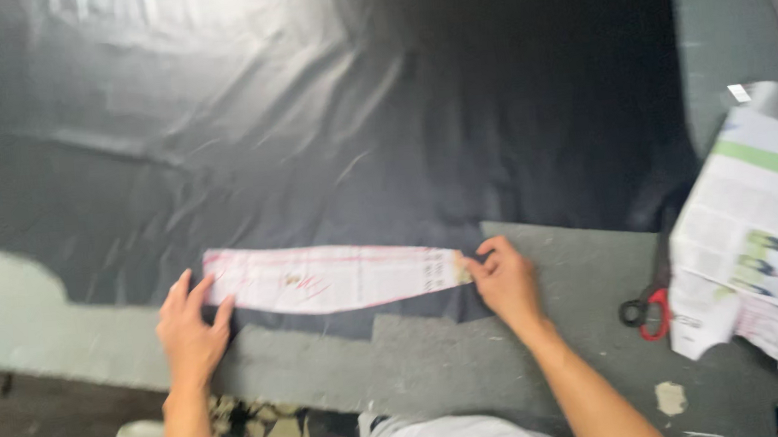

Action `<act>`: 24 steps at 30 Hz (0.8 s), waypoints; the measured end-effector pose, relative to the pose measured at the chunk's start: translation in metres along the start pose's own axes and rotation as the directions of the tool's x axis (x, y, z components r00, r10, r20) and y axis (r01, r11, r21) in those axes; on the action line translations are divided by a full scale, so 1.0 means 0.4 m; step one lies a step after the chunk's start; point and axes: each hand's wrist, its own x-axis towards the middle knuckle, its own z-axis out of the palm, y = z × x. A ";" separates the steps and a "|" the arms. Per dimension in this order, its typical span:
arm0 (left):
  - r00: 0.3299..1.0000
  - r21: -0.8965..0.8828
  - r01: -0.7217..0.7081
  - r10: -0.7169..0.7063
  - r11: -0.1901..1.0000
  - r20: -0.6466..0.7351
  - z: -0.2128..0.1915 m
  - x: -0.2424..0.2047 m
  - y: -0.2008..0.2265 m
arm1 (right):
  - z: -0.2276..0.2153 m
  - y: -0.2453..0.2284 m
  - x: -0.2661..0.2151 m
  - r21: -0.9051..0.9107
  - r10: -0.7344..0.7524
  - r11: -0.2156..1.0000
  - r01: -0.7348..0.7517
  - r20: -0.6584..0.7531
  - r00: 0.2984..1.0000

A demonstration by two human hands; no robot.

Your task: The person prepares a pattern for fabric cutting by placing a paper template on a black material, securing it with weights, and then cutting around the template using shears.

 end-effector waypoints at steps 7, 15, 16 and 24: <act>0.996 0.024 0.077 -0.078 0.997 0.054 -0.010 -0.002 0.014 | -0.030 -0.057 0.007 -0.044 0.139 0.990 -0.134 0.146 0.979; 0.996 0.049 0.051 -0.054 0.997 0.067 -0.002 -0.001 0.006 | -0.038 -0.073 0.007 -0.045 0.156 0.988 -0.151 0.146 0.977; 0.997 0.055 0.048 -0.051 0.997 0.065 -0.001 0.000 0.007 | -0.038 -0.070 0.008 -0.047 0.156 0.987 -0.151 0.145 0.977; 1.000 0.066 -0.028 0.028 0.997 0.002 0.011 0.002 -0.005 | -0.009 -0.003 0.007 -0.033 0.014 0.999 -0.013 0.045 0.999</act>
